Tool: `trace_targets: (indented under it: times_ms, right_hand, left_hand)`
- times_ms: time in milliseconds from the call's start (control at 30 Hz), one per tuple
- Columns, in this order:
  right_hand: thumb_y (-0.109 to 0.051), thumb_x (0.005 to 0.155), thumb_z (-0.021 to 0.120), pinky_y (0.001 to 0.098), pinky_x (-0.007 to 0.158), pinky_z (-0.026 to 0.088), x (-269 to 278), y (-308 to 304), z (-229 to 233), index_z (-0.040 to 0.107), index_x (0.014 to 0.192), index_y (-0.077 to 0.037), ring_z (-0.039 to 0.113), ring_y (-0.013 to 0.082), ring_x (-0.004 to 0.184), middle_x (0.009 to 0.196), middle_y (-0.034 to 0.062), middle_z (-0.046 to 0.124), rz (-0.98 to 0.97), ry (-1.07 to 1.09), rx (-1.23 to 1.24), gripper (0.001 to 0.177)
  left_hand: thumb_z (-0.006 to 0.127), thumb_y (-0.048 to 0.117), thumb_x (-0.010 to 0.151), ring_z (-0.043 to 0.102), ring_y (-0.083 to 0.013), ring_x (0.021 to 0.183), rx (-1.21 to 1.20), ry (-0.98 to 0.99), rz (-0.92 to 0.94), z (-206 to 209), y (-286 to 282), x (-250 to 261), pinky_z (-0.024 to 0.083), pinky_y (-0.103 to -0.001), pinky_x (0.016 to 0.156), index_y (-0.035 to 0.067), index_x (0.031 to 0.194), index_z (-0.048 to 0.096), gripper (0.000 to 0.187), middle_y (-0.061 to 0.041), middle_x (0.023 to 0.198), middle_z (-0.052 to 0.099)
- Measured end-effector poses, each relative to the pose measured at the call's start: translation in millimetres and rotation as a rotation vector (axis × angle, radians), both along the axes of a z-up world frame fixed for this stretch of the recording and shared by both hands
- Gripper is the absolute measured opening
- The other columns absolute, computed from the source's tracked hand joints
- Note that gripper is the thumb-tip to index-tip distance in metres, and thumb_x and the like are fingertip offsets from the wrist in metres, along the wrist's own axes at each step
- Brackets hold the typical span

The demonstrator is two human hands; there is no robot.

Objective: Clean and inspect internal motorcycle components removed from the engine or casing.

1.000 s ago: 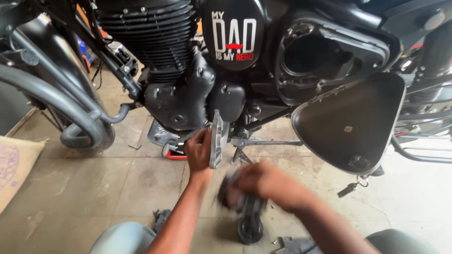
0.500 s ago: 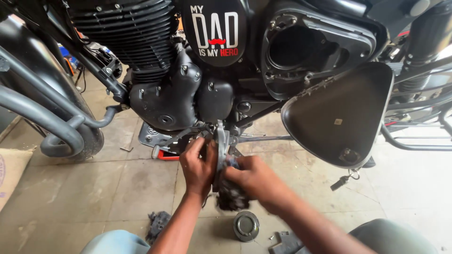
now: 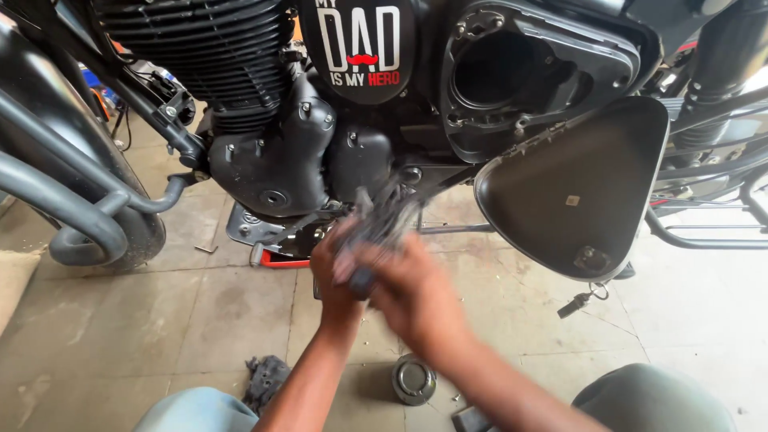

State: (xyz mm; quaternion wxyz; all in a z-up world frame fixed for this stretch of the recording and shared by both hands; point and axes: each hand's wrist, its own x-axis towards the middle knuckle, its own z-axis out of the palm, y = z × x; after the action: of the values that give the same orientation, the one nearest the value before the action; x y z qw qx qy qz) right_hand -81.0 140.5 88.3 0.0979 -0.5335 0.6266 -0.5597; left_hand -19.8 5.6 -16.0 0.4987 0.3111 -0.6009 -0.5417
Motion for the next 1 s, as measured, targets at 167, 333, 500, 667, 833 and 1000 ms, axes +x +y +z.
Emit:
trace_targets:
  times_ms: [167, 333, 500, 667, 833, 1000]
  right_hand:
    - [-0.003, 0.081, 0.071, 0.0360, 0.072, 0.058, 6, 10, -30, 0.075, 0.112, -0.009, 0.072, 0.0290, 0.086, 0.105, 0.0143, 0.068, 0.276, 0.021, 0.099, 0.032]
    - [-0.002, 0.082, 0.075, 0.0381, 0.075, 0.058, -20, 11, -46, 0.078, 0.106, -0.008, 0.073, 0.0276, 0.083, 0.093, 0.0117, 0.073, 0.551, 0.050, 0.386, 0.025]
    - [-0.008, 0.082, 0.072, 0.0336, 0.066, 0.063, -17, 11, -8, 0.075, 0.112, -0.009, 0.076, 0.0228, 0.074, 0.088, 0.0087, 0.073, 0.188, -0.371, 0.269, 0.030]
    - [-0.006, 0.078, 0.080, 0.0362, 0.069, 0.057, 22, 13, -26, 0.074, 0.115, -0.005, 0.069, 0.0315, 0.082, 0.096, 0.0153, 0.061, 0.003, 0.040, 0.029, 0.038]
    - [-0.007, 0.081, 0.079, 0.0377, 0.067, 0.056, 33, 11, -37, 0.072, 0.120, -0.004, 0.066, 0.0336, 0.088, 0.104, 0.0179, 0.057, 0.068, -0.027, -0.014, 0.039]
    - [-0.008, 0.088, 0.072, 0.0444, 0.070, 0.052, 31, 13, -44, 0.071, 0.124, -0.002, 0.063, 0.0404, 0.087, 0.105, 0.0196, 0.060, 0.053, 0.327, -0.022, 0.037]
  left_hand:
    - [0.068, 0.034, 0.095, 0.056, -0.0101, 0.063, 0.216, -0.066, 0.089, -33, -43, 13, 0.047, -0.030, 0.055, 0.001, 0.084, 0.071, 0.035, -0.002, 0.070, 0.064]
    - [0.067, 0.032, 0.098, 0.058, -0.0105, 0.059, 0.427, 0.281, 0.007, -10, -48, 15, 0.047, -0.030, 0.051, 0.004, 0.090, 0.070, 0.029, 0.001, 0.072, 0.062]
    - [0.067, 0.034, 0.098, 0.051, -0.0108, 0.045, 0.479, 0.430, -0.197, -9, -36, 17, 0.040, -0.027, 0.041, 0.003, 0.090, 0.069, 0.033, 0.000, 0.062, 0.056]
    - [0.064, 0.033, 0.099, 0.049, -0.0102, 0.048, 0.398, 0.366, -0.186, -14, -20, 5, 0.040, -0.026, 0.043, 0.001, 0.088, 0.069, 0.033, -0.001, 0.063, 0.057]
    - [0.059, 0.027, 0.100, 0.054, -0.0079, 0.062, 0.149, 0.262, -0.035, 9, -25, 21, 0.044, -0.026, 0.054, 0.000, 0.085, 0.068, 0.033, 0.000, 0.072, 0.063]
    - [0.060, 0.028, 0.100, 0.051, -0.0073, 0.061, 0.155, 0.108, 0.108, 12, -16, 26, 0.043, -0.027, 0.054, -0.001, 0.077, 0.065, 0.037, 0.001, 0.068, 0.061]
